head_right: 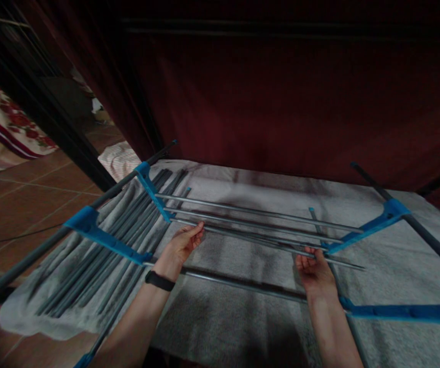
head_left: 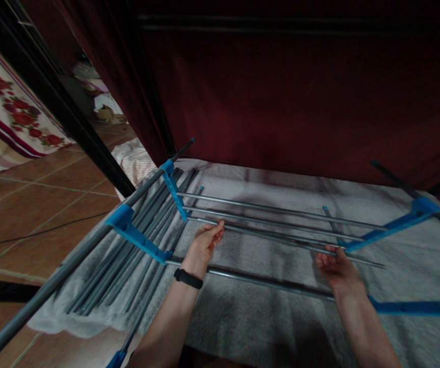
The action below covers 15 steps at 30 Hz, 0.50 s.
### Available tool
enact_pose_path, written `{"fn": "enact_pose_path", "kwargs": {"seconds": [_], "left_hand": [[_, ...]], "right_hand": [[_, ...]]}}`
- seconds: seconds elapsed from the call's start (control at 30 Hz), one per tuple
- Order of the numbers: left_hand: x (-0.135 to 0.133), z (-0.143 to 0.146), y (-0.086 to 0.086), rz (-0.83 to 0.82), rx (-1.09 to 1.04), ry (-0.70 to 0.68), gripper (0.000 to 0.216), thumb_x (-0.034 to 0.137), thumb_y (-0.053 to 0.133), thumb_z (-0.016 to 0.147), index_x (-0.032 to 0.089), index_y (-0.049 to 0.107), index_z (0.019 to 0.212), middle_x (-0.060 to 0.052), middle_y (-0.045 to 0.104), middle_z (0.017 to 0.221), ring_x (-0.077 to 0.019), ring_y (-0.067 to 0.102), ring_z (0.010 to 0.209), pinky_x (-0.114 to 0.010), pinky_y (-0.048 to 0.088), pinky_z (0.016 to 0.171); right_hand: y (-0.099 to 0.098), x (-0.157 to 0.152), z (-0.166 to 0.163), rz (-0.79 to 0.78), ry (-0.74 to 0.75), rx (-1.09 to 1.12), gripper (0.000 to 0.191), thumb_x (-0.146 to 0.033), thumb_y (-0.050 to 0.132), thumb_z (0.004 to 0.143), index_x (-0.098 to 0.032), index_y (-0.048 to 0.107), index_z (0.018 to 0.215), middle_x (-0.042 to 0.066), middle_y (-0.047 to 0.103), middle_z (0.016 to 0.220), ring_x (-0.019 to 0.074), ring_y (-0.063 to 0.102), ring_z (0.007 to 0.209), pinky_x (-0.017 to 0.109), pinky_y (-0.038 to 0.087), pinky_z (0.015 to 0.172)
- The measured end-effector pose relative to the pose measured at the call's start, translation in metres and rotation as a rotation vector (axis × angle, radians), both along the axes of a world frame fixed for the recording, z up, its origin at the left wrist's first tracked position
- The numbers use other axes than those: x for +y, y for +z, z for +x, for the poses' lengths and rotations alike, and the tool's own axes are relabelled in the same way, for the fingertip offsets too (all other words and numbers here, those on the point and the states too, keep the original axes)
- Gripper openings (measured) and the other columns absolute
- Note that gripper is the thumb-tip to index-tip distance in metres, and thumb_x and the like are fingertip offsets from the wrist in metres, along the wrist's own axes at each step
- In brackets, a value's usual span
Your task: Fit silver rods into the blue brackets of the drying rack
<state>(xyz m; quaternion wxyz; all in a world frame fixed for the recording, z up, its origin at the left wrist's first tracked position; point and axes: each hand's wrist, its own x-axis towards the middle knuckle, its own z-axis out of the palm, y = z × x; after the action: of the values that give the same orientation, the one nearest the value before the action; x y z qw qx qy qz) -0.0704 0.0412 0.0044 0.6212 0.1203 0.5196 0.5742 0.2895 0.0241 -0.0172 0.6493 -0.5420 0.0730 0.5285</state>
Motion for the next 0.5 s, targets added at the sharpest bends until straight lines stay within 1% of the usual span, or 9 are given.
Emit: {"fn": "enact_pose_path", "kwargs": {"seconds": [0.07, 0.17, 0.23, 0.33, 0.5], "left_hand": [[0.000, 0.003, -0.002, 0.000, 0.003, -0.005, 0.033, 0.018, 0.090, 0.050, 0.013, 0.061, 0.064, 0.001, 0.065, 0.060, -0.0072, 0.058, 0.052, -0.019, 0.042, 0.052], [0.000, 0.007, -0.004, 0.000, 0.005, -0.013, 0.037, 0.020, 0.092, 0.044, 0.013, 0.062, 0.062, 0.002, 0.066, 0.060, -0.0079, 0.058, 0.054, -0.021, 0.042, 0.055], [-0.001, 0.010, -0.004, -0.004, 0.011, -0.021, 0.039, 0.023, 0.093, 0.041, 0.014, 0.061, 0.061, 0.002, 0.065, 0.058, -0.0084, 0.058, 0.054, -0.022, 0.042, 0.056], [-0.003, 0.014, -0.004, -0.003, 0.028, -0.035, 0.042, 0.026, 0.094, 0.038, 0.015, 0.060, 0.059, 0.003, 0.064, 0.058, -0.0091, 0.058, 0.056, -0.022, 0.040, 0.057], [-0.005, 0.016, -0.004, -0.004, 0.040, -0.053, 0.041, 0.027, 0.094, 0.036, 0.015, 0.061, 0.059, 0.002, 0.065, 0.060, -0.0096, 0.058, 0.059, -0.023, 0.040, 0.060]], "right_hand": [[0.000, 0.000, -0.001, -0.012, -0.003, 0.007, 0.022, -0.021, 0.049, 0.093, -0.019, 0.056, 0.073, -0.006, 0.055, 0.056, 0.0063, 0.055, 0.047, 0.019, 0.054, 0.052], [-0.003, 0.001, -0.003, 0.010, 0.006, 0.021, 0.021, -0.020, 0.049, 0.093, -0.019, 0.056, 0.073, -0.007, 0.055, 0.056, 0.0052, 0.053, 0.045, 0.018, 0.054, 0.053], [-0.006, 0.001, -0.004, 0.008, 0.010, 0.019, 0.020, -0.020, 0.051, 0.092, -0.019, 0.056, 0.074, -0.007, 0.056, 0.057, 0.0053, 0.055, 0.047, 0.018, 0.054, 0.053], [-0.009, 0.002, -0.007, -0.013, 0.010, 0.008, 0.019, -0.021, 0.050, 0.093, -0.020, 0.056, 0.075, -0.006, 0.058, 0.061, 0.0064, 0.060, 0.053, 0.019, 0.054, 0.054], [-0.010, 0.002, -0.011, 0.017, 0.024, 0.022, 0.021, -0.019, 0.048, 0.094, -0.019, 0.055, 0.074, -0.006, 0.060, 0.062, 0.0056, 0.058, 0.050, 0.018, 0.054, 0.053]]}}
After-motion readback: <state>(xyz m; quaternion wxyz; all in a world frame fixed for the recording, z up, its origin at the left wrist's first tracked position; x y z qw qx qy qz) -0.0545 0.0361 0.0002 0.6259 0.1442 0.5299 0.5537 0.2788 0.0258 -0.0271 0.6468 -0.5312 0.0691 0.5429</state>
